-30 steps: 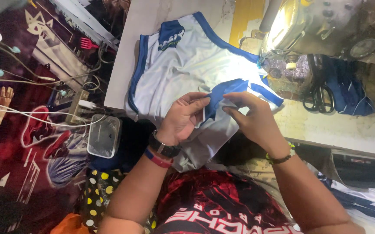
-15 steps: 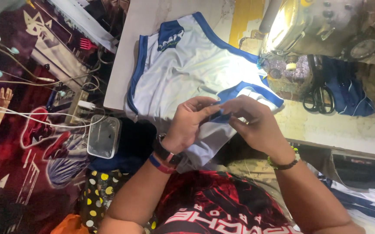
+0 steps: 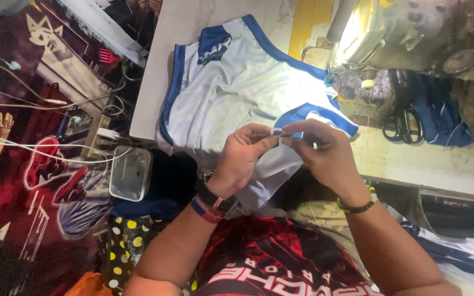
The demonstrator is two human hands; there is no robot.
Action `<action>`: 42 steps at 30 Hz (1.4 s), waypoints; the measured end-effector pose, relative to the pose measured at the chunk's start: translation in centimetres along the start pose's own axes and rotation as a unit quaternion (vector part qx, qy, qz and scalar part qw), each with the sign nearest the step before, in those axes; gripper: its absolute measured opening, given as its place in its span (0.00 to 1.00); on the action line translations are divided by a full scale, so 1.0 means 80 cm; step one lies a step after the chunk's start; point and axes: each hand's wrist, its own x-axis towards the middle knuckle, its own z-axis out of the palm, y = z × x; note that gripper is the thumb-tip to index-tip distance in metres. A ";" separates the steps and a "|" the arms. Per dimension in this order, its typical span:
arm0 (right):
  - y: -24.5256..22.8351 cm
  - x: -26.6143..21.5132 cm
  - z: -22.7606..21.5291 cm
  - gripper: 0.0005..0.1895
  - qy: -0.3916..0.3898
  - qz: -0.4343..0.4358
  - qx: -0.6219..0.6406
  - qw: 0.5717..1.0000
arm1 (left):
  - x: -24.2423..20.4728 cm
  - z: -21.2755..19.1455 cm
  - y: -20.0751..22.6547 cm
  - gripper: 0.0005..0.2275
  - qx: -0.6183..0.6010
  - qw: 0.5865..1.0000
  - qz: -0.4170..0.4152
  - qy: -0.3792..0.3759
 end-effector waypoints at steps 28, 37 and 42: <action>0.020 0.001 -0.002 0.09 -0.014 0.052 -0.014 0.998 | 0.002 0.005 -0.003 0.08 0.011 1.000 -0.011 0.012; 0.007 0.000 0.004 0.06 0.004 0.003 0.064 0.998 | -0.015 0.021 0.024 0.09 0.117 0.991 0.050 0.026; 0.020 -0.003 0.006 0.06 0.032 0.008 0.040 0.999 | -0.028 0.028 0.041 0.09 0.176 0.981 0.074 0.012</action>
